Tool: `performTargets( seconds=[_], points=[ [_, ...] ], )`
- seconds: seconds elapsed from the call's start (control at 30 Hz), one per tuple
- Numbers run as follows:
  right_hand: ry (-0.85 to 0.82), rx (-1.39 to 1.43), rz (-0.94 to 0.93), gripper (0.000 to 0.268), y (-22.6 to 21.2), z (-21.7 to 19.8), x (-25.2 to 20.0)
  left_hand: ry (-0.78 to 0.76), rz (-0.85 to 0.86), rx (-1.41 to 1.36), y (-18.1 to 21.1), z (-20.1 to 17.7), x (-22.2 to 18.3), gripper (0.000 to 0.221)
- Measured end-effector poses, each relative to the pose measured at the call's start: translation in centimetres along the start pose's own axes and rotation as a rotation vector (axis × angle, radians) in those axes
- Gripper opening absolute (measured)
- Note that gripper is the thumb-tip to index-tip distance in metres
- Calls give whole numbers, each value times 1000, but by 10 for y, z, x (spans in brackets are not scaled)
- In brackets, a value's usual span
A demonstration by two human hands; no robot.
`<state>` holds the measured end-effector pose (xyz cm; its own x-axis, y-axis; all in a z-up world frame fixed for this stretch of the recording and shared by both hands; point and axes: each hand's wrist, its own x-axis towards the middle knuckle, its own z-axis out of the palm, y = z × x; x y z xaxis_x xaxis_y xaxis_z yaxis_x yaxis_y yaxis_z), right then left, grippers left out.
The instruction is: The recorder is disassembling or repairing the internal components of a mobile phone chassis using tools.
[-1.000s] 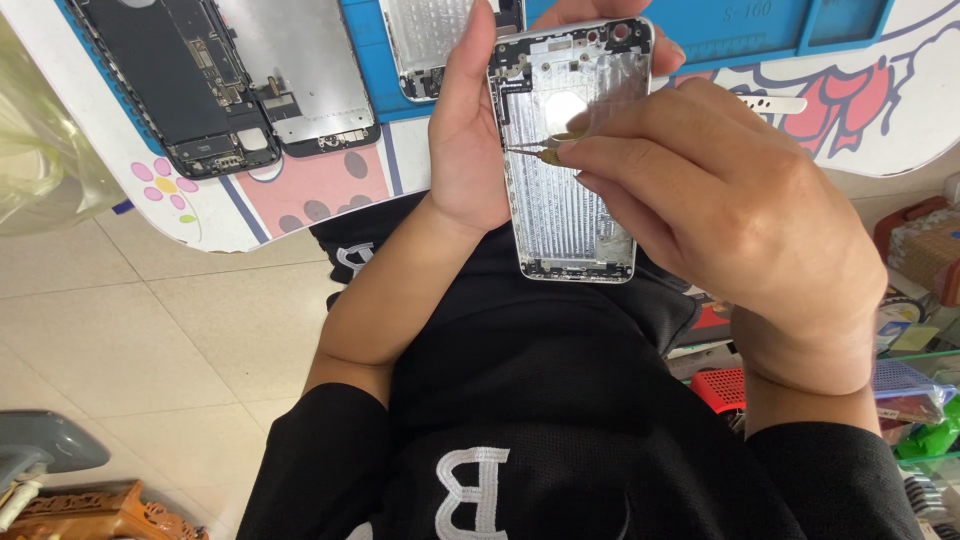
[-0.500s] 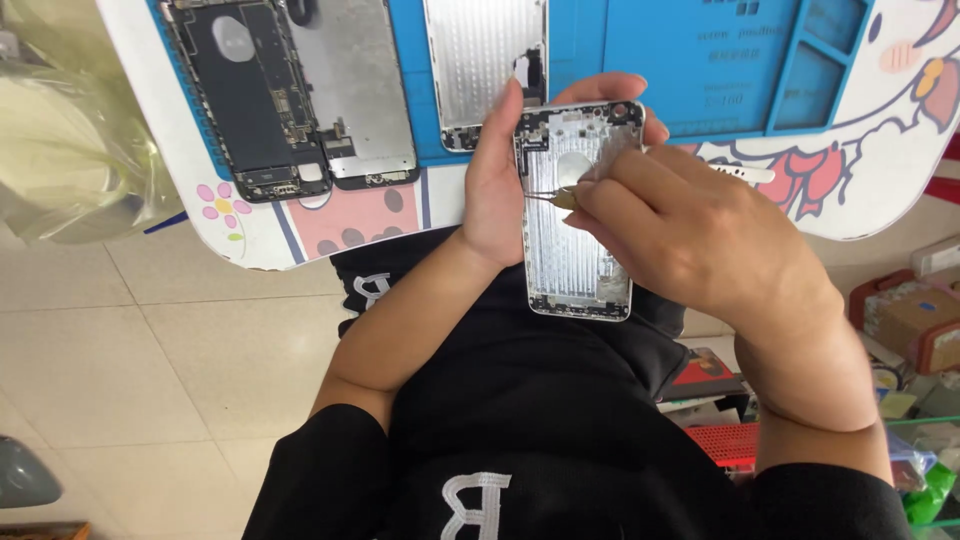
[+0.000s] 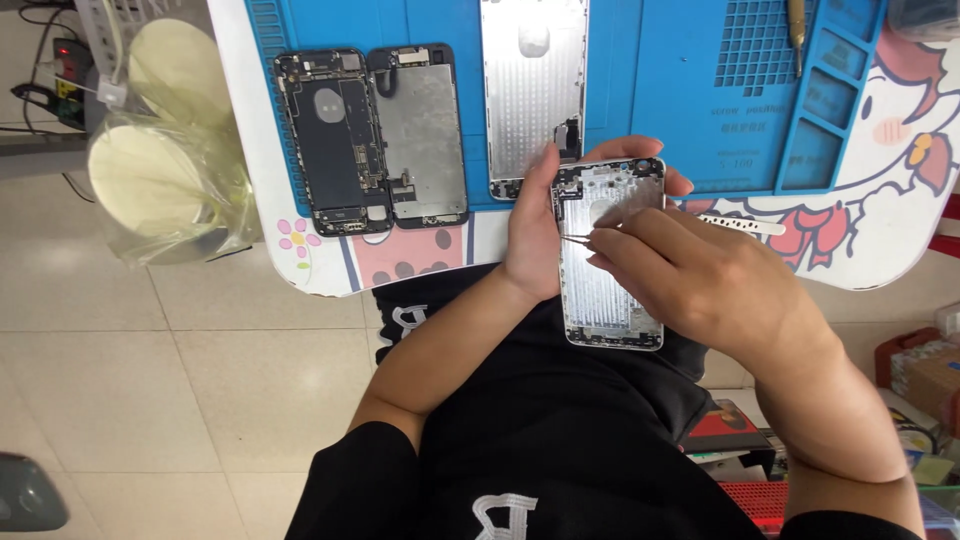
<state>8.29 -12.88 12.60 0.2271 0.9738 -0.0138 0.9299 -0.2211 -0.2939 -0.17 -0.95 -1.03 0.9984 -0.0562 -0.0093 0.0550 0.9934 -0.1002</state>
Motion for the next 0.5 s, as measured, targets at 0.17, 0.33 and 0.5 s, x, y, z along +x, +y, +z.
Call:
performTargets(
  seconds=[0.17, 0.33, 0.5],
  points=[
    [60, -100, -115, 45, -8, -14, 11, -14, 52, 21, -2, 0, -1, 80],
    [47, 28, -116, 42, -6, -13, 8, -4, 45, 70, -2, -5, -1, 79],
    [63, 86, -139, 55, -8, -21, 18, 23, 8, 60, 1, 3, 1, 81]
  ],
)
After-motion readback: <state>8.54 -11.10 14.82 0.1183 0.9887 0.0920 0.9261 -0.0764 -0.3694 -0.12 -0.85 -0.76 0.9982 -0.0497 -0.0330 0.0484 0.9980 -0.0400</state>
